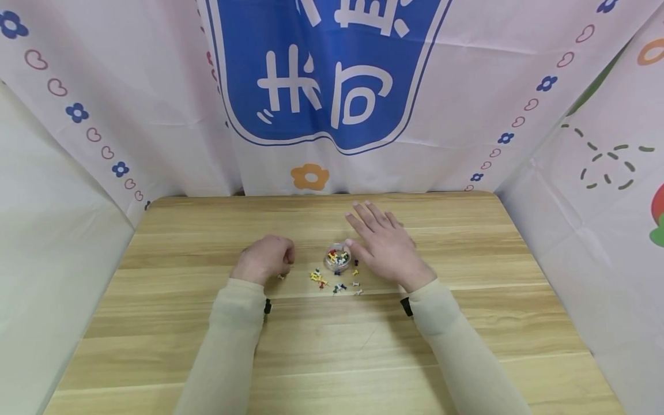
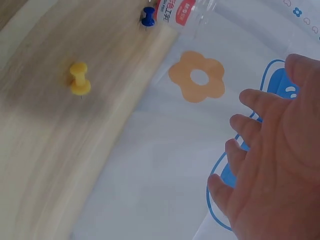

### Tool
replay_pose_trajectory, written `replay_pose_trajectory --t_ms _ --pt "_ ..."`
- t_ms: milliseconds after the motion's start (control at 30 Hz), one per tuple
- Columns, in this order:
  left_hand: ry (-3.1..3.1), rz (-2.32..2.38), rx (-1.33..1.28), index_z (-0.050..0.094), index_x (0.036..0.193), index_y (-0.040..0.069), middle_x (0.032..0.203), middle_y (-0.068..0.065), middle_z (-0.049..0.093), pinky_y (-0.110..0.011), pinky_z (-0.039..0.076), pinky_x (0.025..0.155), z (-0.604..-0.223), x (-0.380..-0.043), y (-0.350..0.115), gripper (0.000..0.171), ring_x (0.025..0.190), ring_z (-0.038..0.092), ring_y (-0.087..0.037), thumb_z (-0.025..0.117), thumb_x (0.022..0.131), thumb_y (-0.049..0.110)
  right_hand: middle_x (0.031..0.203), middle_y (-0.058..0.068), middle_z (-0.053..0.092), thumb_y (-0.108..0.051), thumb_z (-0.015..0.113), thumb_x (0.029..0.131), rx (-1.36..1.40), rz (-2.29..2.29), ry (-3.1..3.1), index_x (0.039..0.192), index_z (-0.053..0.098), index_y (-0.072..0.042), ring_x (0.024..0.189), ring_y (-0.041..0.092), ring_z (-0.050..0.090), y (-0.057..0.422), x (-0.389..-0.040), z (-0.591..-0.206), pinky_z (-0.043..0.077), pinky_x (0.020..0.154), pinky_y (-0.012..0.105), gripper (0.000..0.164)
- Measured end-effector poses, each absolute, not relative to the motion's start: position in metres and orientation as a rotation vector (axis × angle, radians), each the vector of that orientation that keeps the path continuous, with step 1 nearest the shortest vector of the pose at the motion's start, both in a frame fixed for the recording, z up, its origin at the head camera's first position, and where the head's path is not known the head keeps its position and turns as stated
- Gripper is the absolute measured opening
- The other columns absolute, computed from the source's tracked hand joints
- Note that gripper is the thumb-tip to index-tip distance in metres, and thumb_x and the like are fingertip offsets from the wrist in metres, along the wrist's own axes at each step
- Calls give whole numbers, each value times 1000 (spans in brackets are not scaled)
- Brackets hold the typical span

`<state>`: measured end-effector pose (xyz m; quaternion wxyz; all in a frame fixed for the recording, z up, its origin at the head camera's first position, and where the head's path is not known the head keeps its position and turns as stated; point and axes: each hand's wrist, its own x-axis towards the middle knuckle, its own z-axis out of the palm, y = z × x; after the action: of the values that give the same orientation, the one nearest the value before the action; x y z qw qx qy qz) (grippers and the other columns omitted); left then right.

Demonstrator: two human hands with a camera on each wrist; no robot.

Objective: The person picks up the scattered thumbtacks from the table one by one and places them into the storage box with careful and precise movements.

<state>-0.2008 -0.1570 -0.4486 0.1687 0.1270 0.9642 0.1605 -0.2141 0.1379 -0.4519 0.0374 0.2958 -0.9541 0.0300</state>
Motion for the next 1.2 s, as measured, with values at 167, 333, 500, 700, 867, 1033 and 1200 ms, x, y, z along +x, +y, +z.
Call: replay_pose_trajectory --t_ms 167,333,500,700,867,1033,1200 --pt "2733 430 343 69 86 14 85 0 65 -32 50 61 -452 -201 -154 16 74 58 -19 71 84 -2 174 0 3 -63 15 107 895 122 -2926 167 22 -23 159 28 2 141 -214 -449 2 127 53 72" --pt "2718 427 326 71 89 13 86 0 66 -31 50 60 -454 -201 -152 14 72 59 -19 73 86 -1 174 0 2 -63 15 108 881 141 -2929 167 24 -22 159 28 2 143 -215 -448 3 127 53 72" --pt "2723 439 316 71 89 13 85 0 65 -32 50 60 -453 -200 -150 13 72 59 -19 72 87 0 175 2 8 -63 15 108 879 136 -2927 167 24 -23 159 27 2 145 -216 -446 3 127 53 72" --pt "2755 427 360 70 88 14 82 1 65 -32 52 61 -450 -200 -146 14 69 60 -17 69 90 1 174 3 9 -61 17 109 881 142 -2927 167 23 -23 159 28 4 148 -216 -444 5 127 54 70" --pt "2798 382 425 68 86 15 82 1 64 -34 53 66 -449 -201 -142 12 71 59 -17 71 92 5 175 3 8 -62 16 108 867 138 -2941 167 21 -24 159 27 2 150 -217 -444 4 127 52 70" --pt "2855 315 507 69 87 15 83 2 64 -35 53 69 -450 -202 -136 8 74 58 -17 73 93 10 175 3 9 -61 16 108 863 148 -2941 167 23 -23 159 27 2 152 -217 -443 5 127 52 70" --pt "2918 297 567 69 88 16 84 2 65 -35 56 71 -451 -202 -127 7 76 60 -16 73 94 13 175 2 7 -60 18 109 862 169 -2941 166 26 -21 159 28 3 154 -218 -442 5 127 53 70"
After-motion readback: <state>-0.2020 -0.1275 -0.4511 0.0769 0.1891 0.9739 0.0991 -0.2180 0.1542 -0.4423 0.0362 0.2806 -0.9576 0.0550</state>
